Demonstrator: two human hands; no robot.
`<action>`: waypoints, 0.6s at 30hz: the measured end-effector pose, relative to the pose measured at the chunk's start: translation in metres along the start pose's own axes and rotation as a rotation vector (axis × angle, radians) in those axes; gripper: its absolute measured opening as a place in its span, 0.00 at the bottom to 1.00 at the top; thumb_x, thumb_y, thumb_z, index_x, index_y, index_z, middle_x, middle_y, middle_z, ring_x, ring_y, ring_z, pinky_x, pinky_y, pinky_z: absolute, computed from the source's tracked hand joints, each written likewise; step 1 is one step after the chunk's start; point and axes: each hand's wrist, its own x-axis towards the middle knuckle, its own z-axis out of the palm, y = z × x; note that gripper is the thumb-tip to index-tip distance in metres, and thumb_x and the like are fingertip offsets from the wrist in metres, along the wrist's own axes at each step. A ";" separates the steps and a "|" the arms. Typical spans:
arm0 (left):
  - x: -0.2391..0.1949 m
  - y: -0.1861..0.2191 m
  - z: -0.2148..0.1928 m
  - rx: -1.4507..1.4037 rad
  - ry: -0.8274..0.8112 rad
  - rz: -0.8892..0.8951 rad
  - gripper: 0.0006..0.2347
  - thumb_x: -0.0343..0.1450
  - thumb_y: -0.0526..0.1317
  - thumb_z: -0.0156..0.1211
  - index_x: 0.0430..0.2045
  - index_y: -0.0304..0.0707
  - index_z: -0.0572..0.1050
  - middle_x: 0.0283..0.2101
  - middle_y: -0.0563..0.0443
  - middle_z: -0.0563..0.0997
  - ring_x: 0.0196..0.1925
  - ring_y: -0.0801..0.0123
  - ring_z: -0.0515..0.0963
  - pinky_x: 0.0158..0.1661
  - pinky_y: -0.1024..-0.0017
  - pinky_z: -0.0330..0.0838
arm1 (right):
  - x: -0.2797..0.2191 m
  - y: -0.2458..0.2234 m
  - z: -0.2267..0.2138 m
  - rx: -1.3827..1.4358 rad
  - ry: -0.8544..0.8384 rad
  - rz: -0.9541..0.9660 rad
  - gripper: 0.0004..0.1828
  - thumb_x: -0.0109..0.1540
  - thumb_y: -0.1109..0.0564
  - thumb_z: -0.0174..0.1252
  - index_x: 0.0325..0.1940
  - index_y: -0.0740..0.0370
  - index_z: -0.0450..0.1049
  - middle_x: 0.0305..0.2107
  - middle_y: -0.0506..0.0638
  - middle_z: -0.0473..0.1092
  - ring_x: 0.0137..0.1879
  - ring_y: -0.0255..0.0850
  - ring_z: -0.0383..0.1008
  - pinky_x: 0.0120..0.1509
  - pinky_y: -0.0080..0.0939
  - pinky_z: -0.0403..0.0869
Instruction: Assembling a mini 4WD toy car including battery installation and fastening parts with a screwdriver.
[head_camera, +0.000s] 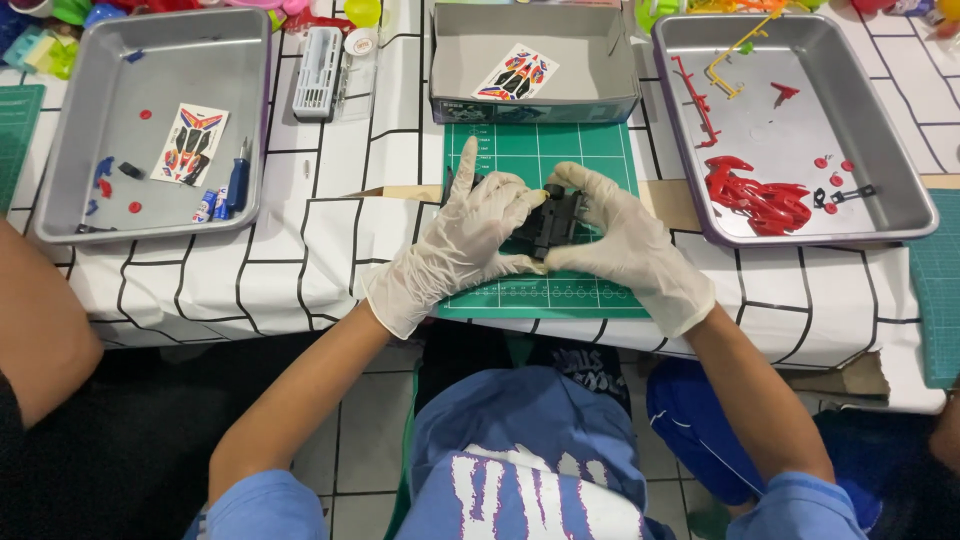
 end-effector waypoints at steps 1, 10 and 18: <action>0.001 -0.002 -0.002 0.002 0.001 -0.003 0.40 0.62 0.67 0.66 0.63 0.42 0.67 0.50 0.50 0.75 0.64 0.65 0.70 0.74 0.36 0.21 | 0.003 -0.006 -0.001 -0.001 -0.003 -0.002 0.63 0.41 0.56 0.83 0.74 0.69 0.57 0.65 0.68 0.65 0.74 0.63 0.60 0.76 0.64 0.60; -0.004 -0.010 -0.061 -0.141 -0.269 -0.219 0.54 0.55 0.75 0.68 0.72 0.43 0.56 0.67 0.45 0.68 0.73 0.57 0.61 0.73 0.42 0.20 | 0.021 -0.009 -0.015 -0.494 -0.169 0.104 0.54 0.47 0.42 0.76 0.74 0.53 0.61 0.66 0.55 0.63 0.76 0.54 0.58 0.79 0.55 0.59; -0.011 -0.039 -0.071 -0.520 -0.327 -0.432 0.42 0.55 0.61 0.79 0.64 0.55 0.66 0.57 0.57 0.74 0.66 0.64 0.67 0.75 0.49 0.36 | 0.018 -0.032 -0.016 -0.252 -0.045 0.250 0.55 0.49 0.43 0.76 0.77 0.47 0.59 0.67 0.47 0.66 0.69 0.42 0.65 0.74 0.49 0.62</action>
